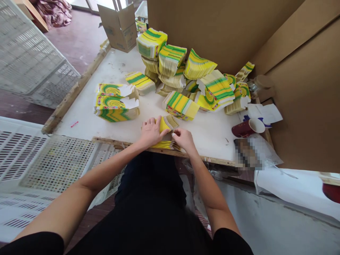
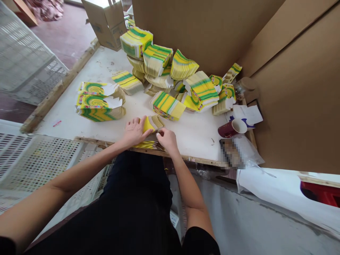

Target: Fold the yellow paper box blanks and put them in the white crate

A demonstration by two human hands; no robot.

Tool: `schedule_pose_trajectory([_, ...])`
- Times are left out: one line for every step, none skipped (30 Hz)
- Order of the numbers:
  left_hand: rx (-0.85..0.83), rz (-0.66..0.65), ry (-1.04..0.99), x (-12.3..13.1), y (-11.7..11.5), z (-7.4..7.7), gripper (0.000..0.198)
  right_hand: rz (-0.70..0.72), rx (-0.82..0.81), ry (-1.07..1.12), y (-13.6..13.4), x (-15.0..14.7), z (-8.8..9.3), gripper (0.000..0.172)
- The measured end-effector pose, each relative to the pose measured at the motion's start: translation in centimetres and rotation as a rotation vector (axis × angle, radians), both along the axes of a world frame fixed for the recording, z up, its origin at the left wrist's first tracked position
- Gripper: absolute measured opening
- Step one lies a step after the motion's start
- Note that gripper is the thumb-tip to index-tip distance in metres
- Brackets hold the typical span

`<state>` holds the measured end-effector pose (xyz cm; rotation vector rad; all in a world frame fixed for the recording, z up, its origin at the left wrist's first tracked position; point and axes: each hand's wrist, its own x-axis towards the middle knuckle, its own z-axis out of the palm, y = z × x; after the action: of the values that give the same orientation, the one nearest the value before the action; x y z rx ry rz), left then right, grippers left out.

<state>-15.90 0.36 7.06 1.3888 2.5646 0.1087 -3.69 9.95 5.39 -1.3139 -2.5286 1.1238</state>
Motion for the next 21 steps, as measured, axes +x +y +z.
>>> schedule_pose_trajectory([-0.002,0.006,-0.006,0.0,0.0,0.1,0.067,0.002,0.025,0.019,0.2,0.3,0.1,0.019])
schedule_pose_trajectory([-0.006,0.012,-0.013,0.0,0.1,0.2,0.066,0.019,0.049,0.035,0.3,0.6,0.1,0.022])
schedule_pose_trajectory([-0.009,0.019,-0.018,0.0,0.1,0.3,0.066,0.047,0.07,0.048,0.4,0.9,0.1,0.024])
schedule_pose_trajectory([-0.012,0.022,-0.022,0.0,0.2,0.4,0.065,0.088,0.081,0.059,0.6,1.3,0.1,0.024])
schedule_pose_trajectory([-0.015,0.024,-0.024,0.0,0.2,0.5,0.065,0.141,0.073,0.07,0.7,1.8,0.0,0.024])
schedule_pose_trajectory([-0.017,0.023,-0.023,0.0,0.2,0.4,0.065,0.204,0.038,0.081,0.9,2.3,0.0,0.024])
schedule_pose_trajectory([-0.018,0.022,-0.017,-0.1,0.2,0.4,0.064,0.272,-0.02,0.094,1.1,2.9,-0.1,0.023])
schedule_pose_trajectory([-0.018,0.019,-0.009,-0.1,0.2,0.3,0.064,0.336,-0.092,0.105,1.2,3.4,-0.2,0.022])
schedule_pose_trajectory([-0.018,0.015,0.001,-0.1,0.2,0.2,0.064,0.391,-0.168,0.114,1.3,3.9,-0.2,0.023])
schedule_pose_trajectory([-0.017,0.012,0.01,-0.1,0.2,0.1,0.064,0.43,-0.229,0.122,1.5,4.3,-0.3,0.023])
schedule_pose_trajectory([-0.014,0.011,0.019,0.0,0.2,0.0,0.064,0.441,-0.261,0.135,1.5,4.6,-0.4,0.023])
schedule_pose_trajectory([-0.012,0.01,0.026,0.0,0.1,0.0,0.064,0.425,-0.258,0.155,1.6,4.7,-0.5,0.024])
schedule_pose_trajectory([-0.01,0.01,0.032,0.0,0.1,0.0,0.064,0.382,-0.225,0.184,1.7,4.7,-0.6,0.025])
schedule_pose_trajectory([-0.008,0.009,0.036,0.1,0.1,0.0,0.065,0.328,-0.168,0.22,1.7,4.6,-0.8,0.027])
schedule_pose_trajectory([-0.007,0.008,0.039,0.1,0.1,0.0,0.065,0.275,-0.096,0.26,1.7,4.3,-1.0,0.031])
schedule_pose_trajectory([-0.007,0.006,0.04,0.2,0.1,0.1,0.066,0.233,-0.015,0.294,1.7,4.0,-1.3,0.034])
schedule_pose_trajectory([-0.008,0.007,0.041,0.2,0.0,0.1,0.066,0.209,0.067,0.316,1.7,3.7,-1.6,0.038])
schedule_pose_trajectory([-0.008,0.008,0.041,0.3,0.0,0.2,0.067,0.201,0.146,0.323,1.7,3.4,-1.9,0.041])
schedule_pose_trajectory([-0.01,0.01,0.041,0.3,0.0,0.2,0.066,0.204,0.217,0.318,1.7,3.2,-2.1,0.042])
schedule_pose_trajectory([-0.01,0.011,0.04,0.3,0.0,0.1,0.066,0.211,0.278,0.304,1.6,3.1,-2.4,0.041])
schedule_pose_trajectory([-0.008,0.013,0.041,0.3,0.0,0.1,0.066,0.218,0.327,0.288,1.6,3.1,-2.6,0.04])
